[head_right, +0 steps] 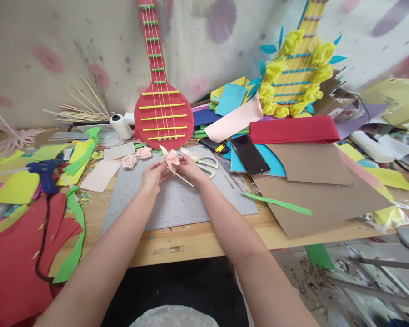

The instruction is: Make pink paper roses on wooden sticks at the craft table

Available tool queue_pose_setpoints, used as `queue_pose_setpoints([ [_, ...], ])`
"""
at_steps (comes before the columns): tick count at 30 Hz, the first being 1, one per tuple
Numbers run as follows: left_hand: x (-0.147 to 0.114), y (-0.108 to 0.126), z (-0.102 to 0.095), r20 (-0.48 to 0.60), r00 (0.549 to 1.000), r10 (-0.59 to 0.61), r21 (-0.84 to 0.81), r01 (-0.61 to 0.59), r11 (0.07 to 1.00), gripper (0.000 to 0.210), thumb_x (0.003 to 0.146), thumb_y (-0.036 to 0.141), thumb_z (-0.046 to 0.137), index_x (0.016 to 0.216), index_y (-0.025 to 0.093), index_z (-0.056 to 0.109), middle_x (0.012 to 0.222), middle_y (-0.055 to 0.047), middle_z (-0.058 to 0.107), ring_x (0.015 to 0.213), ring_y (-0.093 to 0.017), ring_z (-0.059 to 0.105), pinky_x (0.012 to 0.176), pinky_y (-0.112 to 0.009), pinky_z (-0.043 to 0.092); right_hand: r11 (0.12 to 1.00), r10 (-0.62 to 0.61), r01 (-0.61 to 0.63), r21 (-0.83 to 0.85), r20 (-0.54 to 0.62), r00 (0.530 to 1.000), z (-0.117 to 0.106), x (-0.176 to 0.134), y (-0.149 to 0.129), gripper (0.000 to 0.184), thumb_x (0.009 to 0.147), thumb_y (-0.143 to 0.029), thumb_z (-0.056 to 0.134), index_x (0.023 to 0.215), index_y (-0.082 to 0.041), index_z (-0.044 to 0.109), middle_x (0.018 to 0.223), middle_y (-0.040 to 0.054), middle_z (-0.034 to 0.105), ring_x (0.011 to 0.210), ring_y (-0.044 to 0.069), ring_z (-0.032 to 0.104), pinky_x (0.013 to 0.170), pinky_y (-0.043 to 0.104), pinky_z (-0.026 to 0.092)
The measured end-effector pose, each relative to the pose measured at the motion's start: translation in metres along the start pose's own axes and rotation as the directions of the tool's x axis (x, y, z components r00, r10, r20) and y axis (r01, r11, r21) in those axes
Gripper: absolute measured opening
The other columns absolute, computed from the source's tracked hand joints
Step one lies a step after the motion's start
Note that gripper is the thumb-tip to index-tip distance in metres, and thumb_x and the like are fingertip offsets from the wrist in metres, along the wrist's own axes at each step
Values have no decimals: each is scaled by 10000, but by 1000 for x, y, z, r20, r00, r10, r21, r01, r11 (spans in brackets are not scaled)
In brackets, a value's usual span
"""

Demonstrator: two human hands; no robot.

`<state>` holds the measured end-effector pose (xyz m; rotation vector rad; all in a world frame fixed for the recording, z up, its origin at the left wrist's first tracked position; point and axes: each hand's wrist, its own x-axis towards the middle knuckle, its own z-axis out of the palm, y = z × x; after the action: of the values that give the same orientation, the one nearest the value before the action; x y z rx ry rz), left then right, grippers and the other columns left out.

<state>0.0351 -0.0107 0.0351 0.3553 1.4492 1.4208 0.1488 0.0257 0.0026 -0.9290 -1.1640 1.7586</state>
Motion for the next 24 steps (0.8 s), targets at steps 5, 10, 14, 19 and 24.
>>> queue_pose_setpoints([
  [5,-1,-1,4,-45,999,1,-4,-1,1000,205,594,117,689,687,152,510,576,16,592,520,-108,590,618,-270,467,998,64,-64,12,-17,998,-3,-4,-13,245,623,-245,654,810,-188,507,730,-15,604,635,98,561,610,233,463],
  [10,0,-2,11,-62,998,-14,7,15,1000,222,599,148,698,702,151,502,578,17,587,504,-88,569,572,-231,444,995,-55,48,88,87,995,-7,-8,-16,271,646,-278,610,874,-212,480,922,14,636,849,136,593,769,297,478],
  [14,0,-3,14,-80,996,-29,-24,27,999,184,626,141,678,699,143,508,606,12,594,502,-81,560,550,-222,423,978,-208,207,25,89,974,-3,-8,-12,436,565,-210,659,930,-227,423,999,15,614,894,136,577,831,330,455],
  [19,2,-2,13,-90,995,-41,-57,36,998,199,615,138,692,675,143,502,604,13,594,506,-86,557,548,-235,435,931,-188,160,-329,-54,981,4,-5,-5,478,551,-242,692,912,-217,380,805,-23,562,699,118,561,634,278,476],
  [24,5,-3,11,-69,997,-17,-81,11,997,224,582,134,715,655,141,504,603,10,595,516,-94,565,565,-250,453,903,24,-60,-426,-88,996,4,-3,-1,343,622,-278,662,782,-218,365,578,-69,499,463,89,481,395,206,366],
])
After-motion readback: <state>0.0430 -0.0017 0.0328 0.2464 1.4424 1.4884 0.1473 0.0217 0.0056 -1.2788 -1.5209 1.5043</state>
